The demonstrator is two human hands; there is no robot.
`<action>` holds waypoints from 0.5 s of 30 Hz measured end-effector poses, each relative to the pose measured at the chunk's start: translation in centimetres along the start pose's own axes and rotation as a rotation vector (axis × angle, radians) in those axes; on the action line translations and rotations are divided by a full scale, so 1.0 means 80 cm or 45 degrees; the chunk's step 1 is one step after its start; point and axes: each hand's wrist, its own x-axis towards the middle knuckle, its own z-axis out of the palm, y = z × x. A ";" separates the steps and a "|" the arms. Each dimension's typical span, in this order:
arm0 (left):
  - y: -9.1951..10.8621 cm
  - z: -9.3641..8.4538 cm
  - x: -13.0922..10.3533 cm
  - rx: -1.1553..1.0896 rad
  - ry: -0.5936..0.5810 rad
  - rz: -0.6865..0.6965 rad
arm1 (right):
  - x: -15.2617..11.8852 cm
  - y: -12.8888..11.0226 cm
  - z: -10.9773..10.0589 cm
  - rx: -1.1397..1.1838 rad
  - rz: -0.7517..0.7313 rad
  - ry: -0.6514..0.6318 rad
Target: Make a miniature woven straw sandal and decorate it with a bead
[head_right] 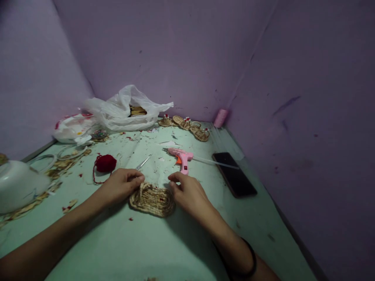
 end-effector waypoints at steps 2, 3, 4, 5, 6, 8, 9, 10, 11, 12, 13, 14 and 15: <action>0.000 -0.004 -0.007 0.309 0.202 0.167 | -0.005 -0.001 -0.005 -0.152 -0.038 0.039; 0.001 -0.008 -0.011 0.412 0.275 0.205 | -0.007 -0.003 -0.007 -0.167 -0.079 0.049; 0.001 -0.012 -0.014 0.476 0.317 0.213 | -0.010 -0.005 -0.007 -0.156 -0.143 0.044; 0.002 -0.017 -0.016 0.507 0.321 0.212 | -0.012 -0.008 -0.006 -0.138 -0.222 0.016; 0.002 -0.022 -0.017 0.519 0.288 0.211 | -0.014 -0.012 -0.005 -0.127 -0.305 -0.030; 0.001 -0.029 -0.018 0.524 0.116 0.211 | -0.018 -0.017 0.002 -0.160 -0.434 -0.130; 0.001 -0.031 -0.018 0.535 0.013 0.211 | -0.019 -0.019 0.007 -0.200 -0.465 -0.162; 0.000 -0.031 -0.017 0.558 -0.076 0.208 | -0.021 -0.021 0.012 -0.241 -0.483 -0.177; 0.000 -0.029 -0.017 0.588 -0.130 0.201 | -0.022 -0.022 0.017 -0.278 -0.492 -0.179; -0.001 -0.027 -0.016 0.619 -0.148 0.189 | -0.022 -0.022 0.022 -0.306 -0.495 -0.169; -0.001 -0.023 -0.015 0.642 -0.140 0.173 | -0.022 -0.021 0.026 -0.322 -0.498 -0.157; -0.002 -0.019 -0.014 0.652 -0.120 0.151 | -0.022 -0.020 0.031 -0.327 -0.503 -0.151; -0.002 -0.015 -0.013 0.647 -0.103 0.129 | -0.022 -0.019 0.034 -0.325 -0.509 -0.145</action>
